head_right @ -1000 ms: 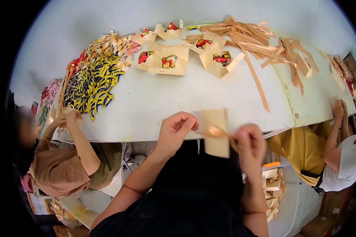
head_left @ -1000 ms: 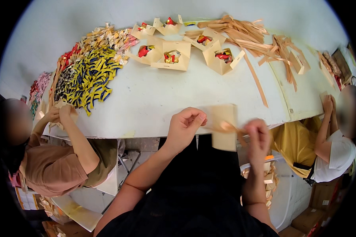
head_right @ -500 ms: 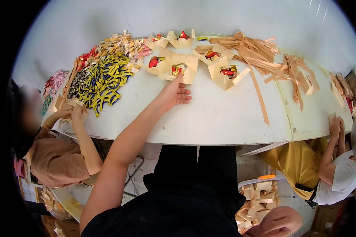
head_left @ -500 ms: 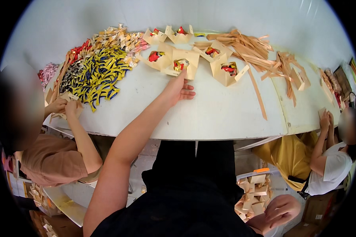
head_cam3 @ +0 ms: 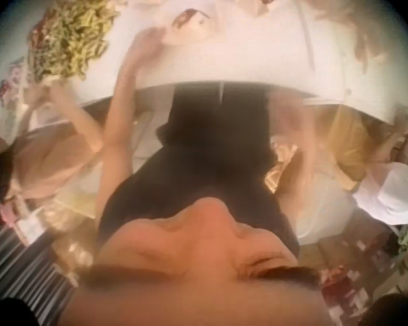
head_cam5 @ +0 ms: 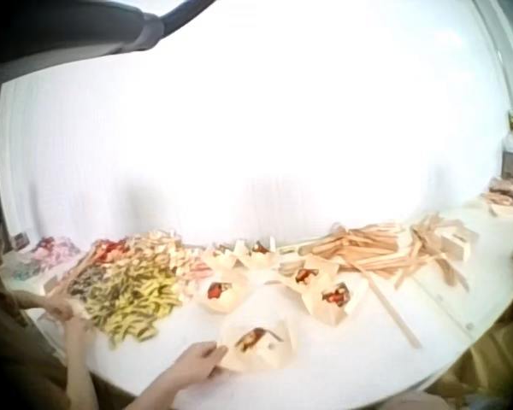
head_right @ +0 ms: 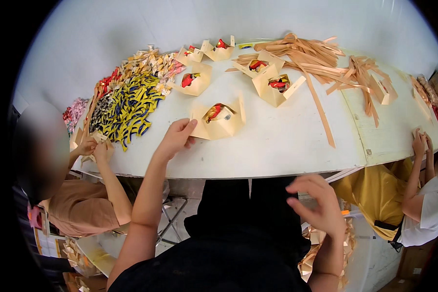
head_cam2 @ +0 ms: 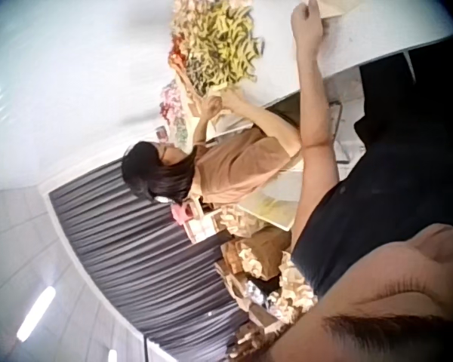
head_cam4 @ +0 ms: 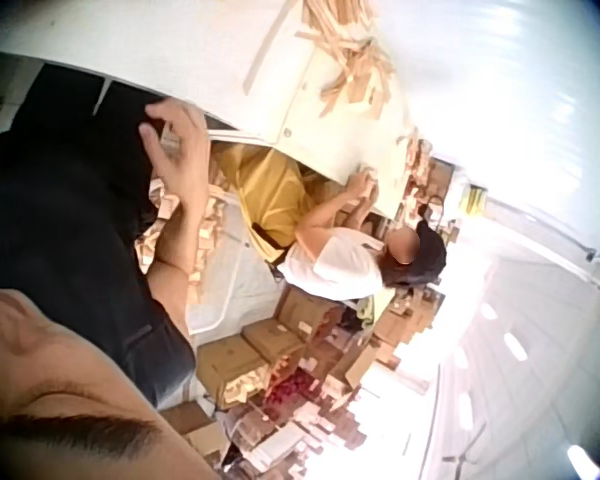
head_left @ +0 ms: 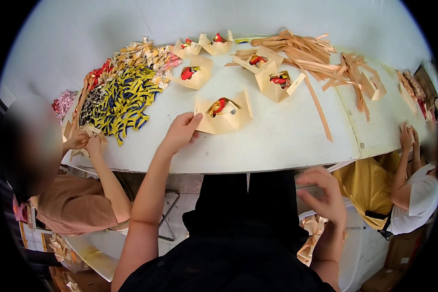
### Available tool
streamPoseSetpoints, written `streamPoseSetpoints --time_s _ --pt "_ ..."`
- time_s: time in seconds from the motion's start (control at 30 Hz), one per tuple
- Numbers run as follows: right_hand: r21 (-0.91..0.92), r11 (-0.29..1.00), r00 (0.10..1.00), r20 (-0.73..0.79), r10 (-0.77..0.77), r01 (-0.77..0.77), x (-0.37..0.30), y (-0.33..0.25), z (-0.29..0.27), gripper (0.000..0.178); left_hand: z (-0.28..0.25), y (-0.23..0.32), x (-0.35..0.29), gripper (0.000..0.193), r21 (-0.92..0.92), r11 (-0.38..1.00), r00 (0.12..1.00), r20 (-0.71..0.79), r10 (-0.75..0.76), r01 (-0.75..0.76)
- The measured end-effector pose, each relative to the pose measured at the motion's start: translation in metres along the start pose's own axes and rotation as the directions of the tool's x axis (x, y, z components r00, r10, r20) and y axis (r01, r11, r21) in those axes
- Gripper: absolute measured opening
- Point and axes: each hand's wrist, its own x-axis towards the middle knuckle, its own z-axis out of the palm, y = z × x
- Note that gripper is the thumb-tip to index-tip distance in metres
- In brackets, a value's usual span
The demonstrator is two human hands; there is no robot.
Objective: The person assembles small wooden gift boxes by folding the sides and securing them with a ribbon. They place a wrapped item inside each box and tie the ribbon around the top to close it. The finished boxes are placed on the table.
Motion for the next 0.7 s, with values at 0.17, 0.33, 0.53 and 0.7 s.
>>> streamPoseSetpoints --time_s 0.17,0.33,0.53,0.7 --pt "-0.201 0.944 0.957 -0.076 -0.28 0.26 0.081 0.025 0.042 0.039 0.019 -0.015 0.027 0.034 0.136 0.935 0.895 -0.274 0.352 -0.326" --pt "-0.338 0.886 0.917 -0.129 -0.377 0.317 0.128 0.05 0.07 0.033 0.051 0.006 0.018 0.031 0.049 0.877 0.85 -0.226 0.475 -0.477" --pt "-0.372 0.873 0.932 -0.051 -0.359 0.316 0.12 0.071 0.077 0.015 0.09 0.03 -0.017 0.029 0.067 0.825 0.82 -0.088 0.566 -0.562" --pt "-0.35 0.868 0.911 -0.087 -0.403 0.351 0.108 0.057 0.084 0.005 0.107 0.035 -0.039 0.029 -0.103 0.815 0.81 0.092 0.579 -0.57"
